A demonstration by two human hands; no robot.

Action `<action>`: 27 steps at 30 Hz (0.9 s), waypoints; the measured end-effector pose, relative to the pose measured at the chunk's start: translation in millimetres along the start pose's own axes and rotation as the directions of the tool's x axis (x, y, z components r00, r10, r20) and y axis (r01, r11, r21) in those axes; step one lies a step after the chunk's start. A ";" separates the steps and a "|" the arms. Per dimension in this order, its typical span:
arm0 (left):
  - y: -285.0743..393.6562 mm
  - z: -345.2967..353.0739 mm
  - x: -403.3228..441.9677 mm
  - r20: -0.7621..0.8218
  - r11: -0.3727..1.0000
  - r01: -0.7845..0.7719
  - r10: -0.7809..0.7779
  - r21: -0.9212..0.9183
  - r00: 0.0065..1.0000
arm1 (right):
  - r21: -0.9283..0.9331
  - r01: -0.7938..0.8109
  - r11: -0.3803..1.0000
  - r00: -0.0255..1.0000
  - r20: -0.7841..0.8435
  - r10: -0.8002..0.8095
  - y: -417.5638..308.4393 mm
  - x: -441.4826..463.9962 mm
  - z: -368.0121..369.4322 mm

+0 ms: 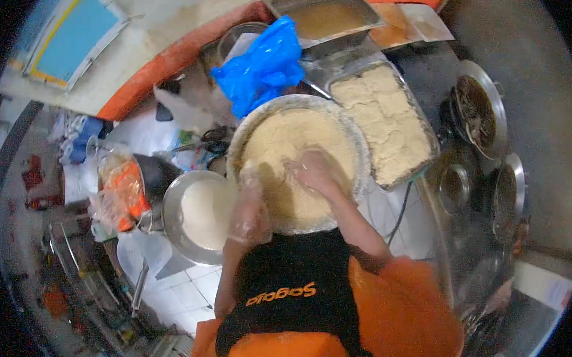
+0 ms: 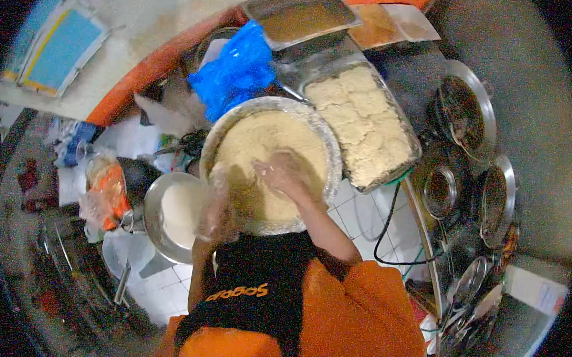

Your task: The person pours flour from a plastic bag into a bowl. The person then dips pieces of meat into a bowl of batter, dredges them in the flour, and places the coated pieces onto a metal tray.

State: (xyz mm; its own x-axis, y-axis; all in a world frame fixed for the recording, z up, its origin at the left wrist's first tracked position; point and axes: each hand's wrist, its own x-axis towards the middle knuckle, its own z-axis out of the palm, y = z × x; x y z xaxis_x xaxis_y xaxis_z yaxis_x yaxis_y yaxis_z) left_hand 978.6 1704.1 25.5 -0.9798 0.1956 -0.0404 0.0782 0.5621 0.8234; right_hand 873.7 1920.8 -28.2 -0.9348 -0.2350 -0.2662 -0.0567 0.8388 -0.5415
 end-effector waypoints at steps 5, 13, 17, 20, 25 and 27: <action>54.1 -49.7 -17.5 0.017 0.921 0.110 -0.125 0.375 0.992 | 0.575 -0.105 0.812 0.985 -0.050 0.163 0.4 -3.4 1.4; 59.5 -74.2 -32.6 -0.104 0.919 0.204 -0.179 0.336 0.978 | 0.996 -0.072 -0.046 0.910 0.085 0.405 3.7 -49.5 -121.7; 60.8 -80.0 -44.5 -0.129 0.938 0.172 -0.138 0.301 0.982 | 0.559 -0.005 0.829 0.959 -0.233 0.163 280.9 -0.4 -48.4; 57.4 -82.2 -53.2 -0.151 0.939 0.138 -0.094 0.315 0.984 | 0.650 0.463 0.602 0.822 -0.568 -0.018 246.2 -37.5 -119.9; 43.2 -95.2 -62.7 -0.183 0.925 0.101 -0.035 0.365 0.982 | 0.480 -0.458 0.748 0.733 -0.271 0.623 287.1 -6.8 -161.8; 51.1 -107.3 -64.9 -0.149 0.924 0.200 -0.159 0.327 0.976 | 0.630 -0.298 0.717 0.718 -0.347 0.604 281.8 -5.6 -169.1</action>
State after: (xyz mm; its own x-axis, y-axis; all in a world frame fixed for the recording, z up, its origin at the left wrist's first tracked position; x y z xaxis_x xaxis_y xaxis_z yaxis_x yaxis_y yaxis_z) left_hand 1026.5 1633.9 131.0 -0.9962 -0.0182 -0.0856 -0.0638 0.8208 0.5677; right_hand 803.6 2241.5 -44.6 -0.8269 0.5082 -0.2408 0.4587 0.3616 -0.8117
